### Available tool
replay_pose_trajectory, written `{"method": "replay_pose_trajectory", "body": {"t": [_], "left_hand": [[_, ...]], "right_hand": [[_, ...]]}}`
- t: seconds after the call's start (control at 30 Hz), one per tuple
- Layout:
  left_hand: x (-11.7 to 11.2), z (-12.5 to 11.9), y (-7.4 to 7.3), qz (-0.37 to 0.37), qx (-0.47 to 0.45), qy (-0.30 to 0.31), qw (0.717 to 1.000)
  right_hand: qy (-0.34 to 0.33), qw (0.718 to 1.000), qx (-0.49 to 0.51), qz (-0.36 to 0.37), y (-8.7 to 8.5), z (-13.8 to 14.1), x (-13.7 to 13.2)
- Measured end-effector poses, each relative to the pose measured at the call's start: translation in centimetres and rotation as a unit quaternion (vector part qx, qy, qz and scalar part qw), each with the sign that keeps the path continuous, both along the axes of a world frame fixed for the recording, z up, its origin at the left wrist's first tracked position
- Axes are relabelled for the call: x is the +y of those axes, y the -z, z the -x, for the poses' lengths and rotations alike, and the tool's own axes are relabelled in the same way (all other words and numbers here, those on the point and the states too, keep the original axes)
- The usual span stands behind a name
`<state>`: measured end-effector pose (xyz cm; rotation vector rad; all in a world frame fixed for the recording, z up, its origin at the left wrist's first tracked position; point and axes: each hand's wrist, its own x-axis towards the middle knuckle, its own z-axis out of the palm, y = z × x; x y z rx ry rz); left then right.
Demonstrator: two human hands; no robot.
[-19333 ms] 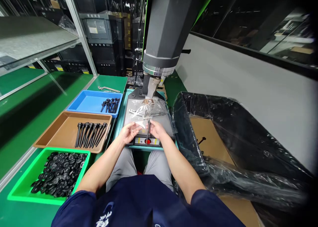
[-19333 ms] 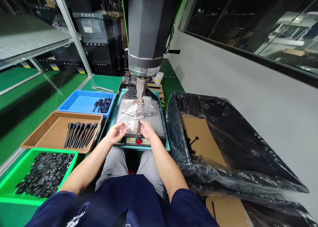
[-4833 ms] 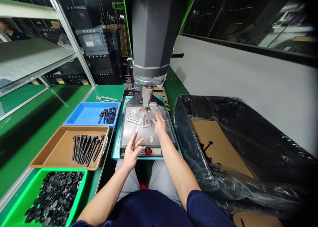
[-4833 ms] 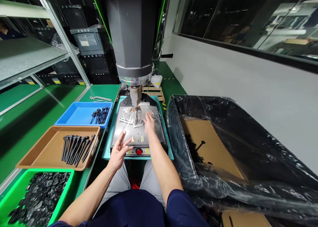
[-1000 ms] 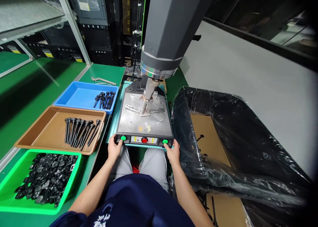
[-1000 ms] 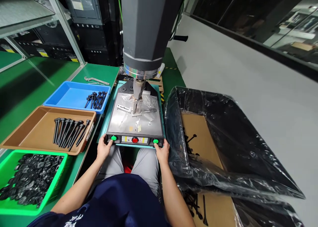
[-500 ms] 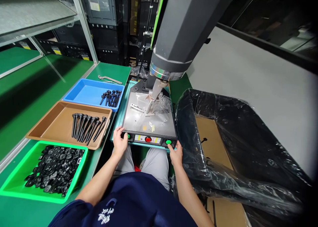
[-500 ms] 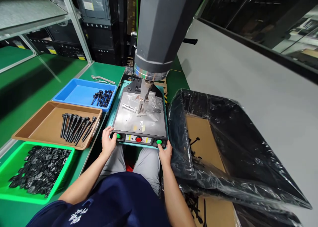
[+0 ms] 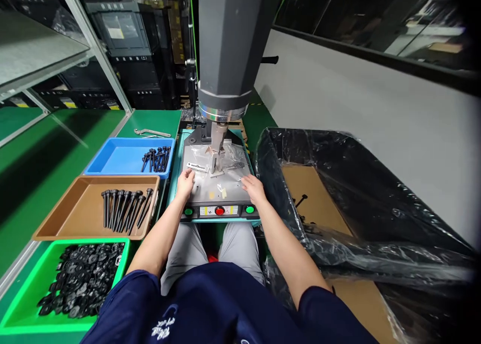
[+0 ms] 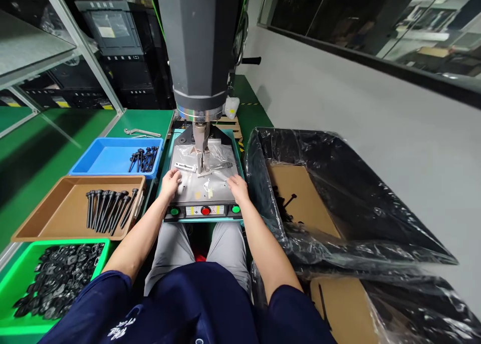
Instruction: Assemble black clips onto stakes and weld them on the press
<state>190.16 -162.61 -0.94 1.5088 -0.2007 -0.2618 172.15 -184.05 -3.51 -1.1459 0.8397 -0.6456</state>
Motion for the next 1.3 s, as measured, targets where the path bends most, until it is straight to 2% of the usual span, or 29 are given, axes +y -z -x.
{"method": "replay_pose_trajectory", "body": {"t": [0.1, 0.27, 0.43, 0.67, 0.73, 0.8, 0.93, 1.0, 1.07, 1.17, 1.23, 1.3], "left_hand": [[-0.7, -0.5, -0.5, 0.001, 0.045, 0.021, 0.999], [-0.8, -1.4, -1.3, 0.022, 0.091, 0.062, 0.994], [0.6, -2.7, -2.8, 0.056, 0.094, 0.065, 0.992], [2.9, -4.3, -5.0, 0.127, 0.132, 0.087, 0.979], [3.3, -4.0, -4.8, 0.148, 0.15, 0.088, 0.974], [3.7, -3.0, -3.9, 0.169, 0.188, 0.098, 0.963], [5.0, 0.1, -1.7, 0.197, 0.327, 0.202, 0.902], [5.7, 1.2, -1.3, 0.206, 0.355, 0.241, 0.879], [6.4, 1.8, -1.4, 0.215, 0.365, 0.25, 0.87], [6.9, 2.5, -1.6, 0.285, 0.361, 0.227, 0.858], [6.7, 3.7, -1.1, 0.376, 0.323, 0.173, 0.851], [5.8, 5.9, -0.2, 0.412, 0.302, 0.116, 0.852]], "right_hand": [[-0.024, 0.999, -0.023, -0.025, -0.1, -1.5, 0.2], [-0.035, 0.999, -0.017, -0.005, -0.3, -1.5, 0.1], [-0.031, 0.997, -0.067, -0.029, -1.0, -0.3, -0.5], [-0.038, 0.99, -0.128, -0.05, -3.2, 1.4, -1.2], [-0.045, 0.986, -0.145, -0.072, -3.7, 1.5, -0.9], [-0.047, 0.982, -0.159, -0.095, -3.9, 1.4, -0.4], [-0.04, 0.975, -0.178, -0.125, -4.2, 1.2, 0.6], [-0.035, 0.971, -0.188, -0.14, -4.5, 1.2, 0.9], [-0.032, 0.966, -0.201, -0.16, -4.9, 1.2, 1.0], [-0.033, 0.955, -0.225, -0.188, -5.7, 1.2, 1.1], [-0.031, 0.949, -0.24, -0.203, -6.0, 1.1, 1.4], [-0.029, 0.944, -0.25, -0.216, -6.2, 1.1, 1.8]]}}
